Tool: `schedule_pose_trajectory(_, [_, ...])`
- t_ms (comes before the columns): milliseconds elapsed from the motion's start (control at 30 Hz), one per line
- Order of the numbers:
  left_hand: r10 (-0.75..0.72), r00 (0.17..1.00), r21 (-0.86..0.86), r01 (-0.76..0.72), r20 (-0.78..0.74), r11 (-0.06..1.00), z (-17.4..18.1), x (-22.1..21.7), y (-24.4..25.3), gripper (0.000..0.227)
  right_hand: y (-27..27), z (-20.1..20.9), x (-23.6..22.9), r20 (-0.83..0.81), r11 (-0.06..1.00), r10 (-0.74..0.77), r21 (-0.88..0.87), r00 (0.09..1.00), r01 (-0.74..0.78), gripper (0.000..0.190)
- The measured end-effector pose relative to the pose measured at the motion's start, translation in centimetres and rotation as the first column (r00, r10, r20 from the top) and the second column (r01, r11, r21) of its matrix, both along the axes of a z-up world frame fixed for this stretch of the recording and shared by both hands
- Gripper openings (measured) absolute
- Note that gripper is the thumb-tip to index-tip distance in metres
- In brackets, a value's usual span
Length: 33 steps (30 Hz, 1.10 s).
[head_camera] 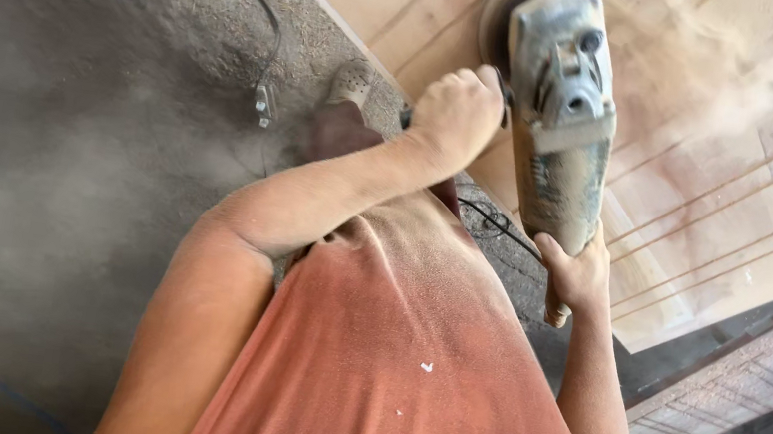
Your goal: The person uses an angle grinder with a sanding disc to smooth the surface of a large wooden panel. They move the tool across the wood in steady strokes, generating visible sawdust as they work.
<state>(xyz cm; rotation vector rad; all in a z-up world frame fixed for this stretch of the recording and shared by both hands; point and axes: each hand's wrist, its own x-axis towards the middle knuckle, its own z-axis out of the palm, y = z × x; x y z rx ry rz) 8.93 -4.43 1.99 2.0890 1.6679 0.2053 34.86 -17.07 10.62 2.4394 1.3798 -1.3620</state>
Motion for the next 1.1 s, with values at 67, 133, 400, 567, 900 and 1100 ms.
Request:
schedule_pose_trajectory(67, [-0.063,0.998,0.003,0.063,0.0,0.998,0.5,2.9,-0.9,0.01,-3.2,-1.1,3.0,-0.021,0.997,-0.072,-0.004,0.997,0.072,0.076])
schedule_pose_trajectory(133, [-0.042,0.999,0.025,0.042,0.003,0.999,1.0,5.3,-2.3,0.008,-6.4,-1.7,4.4,-0.146,0.981,-0.186,0.028,0.972,0.192,0.076])
schedule_pose_trajectory(400, [-0.025,0.998,0.05,0.027,-0.057,0.998,-1.2,-1.4,-1.4,0.011,-3.8,-3.2,-2.0,-0.16,0.994,-0.046,0.095,0.986,0.062,0.076])
schedule_pose_trajectory(567, [0.102,0.974,0.149,-0.072,-0.203,0.986,-2.3,-11.4,5.9,0.017,7.9,-1.4,-9.4,-0.076,0.996,0.089,0.001,0.993,-0.089,0.086])
schedule_pose_trajectory(900, [0.146,0.975,0.078,-0.134,-0.168,0.988,-5.7,-18.0,9.4,0.018,15.5,1.0,-18.0,-0.077,0.98,0.191,0.063,0.979,-0.186,0.082])
schedule_pose_trajectory(1100, [0.016,0.995,-0.052,-0.021,-0.101,0.998,-3.1,-9.7,4.6,0.014,8.4,0.1,-9.5,0.032,0.992,0.116,-0.043,0.993,-0.115,0.077])
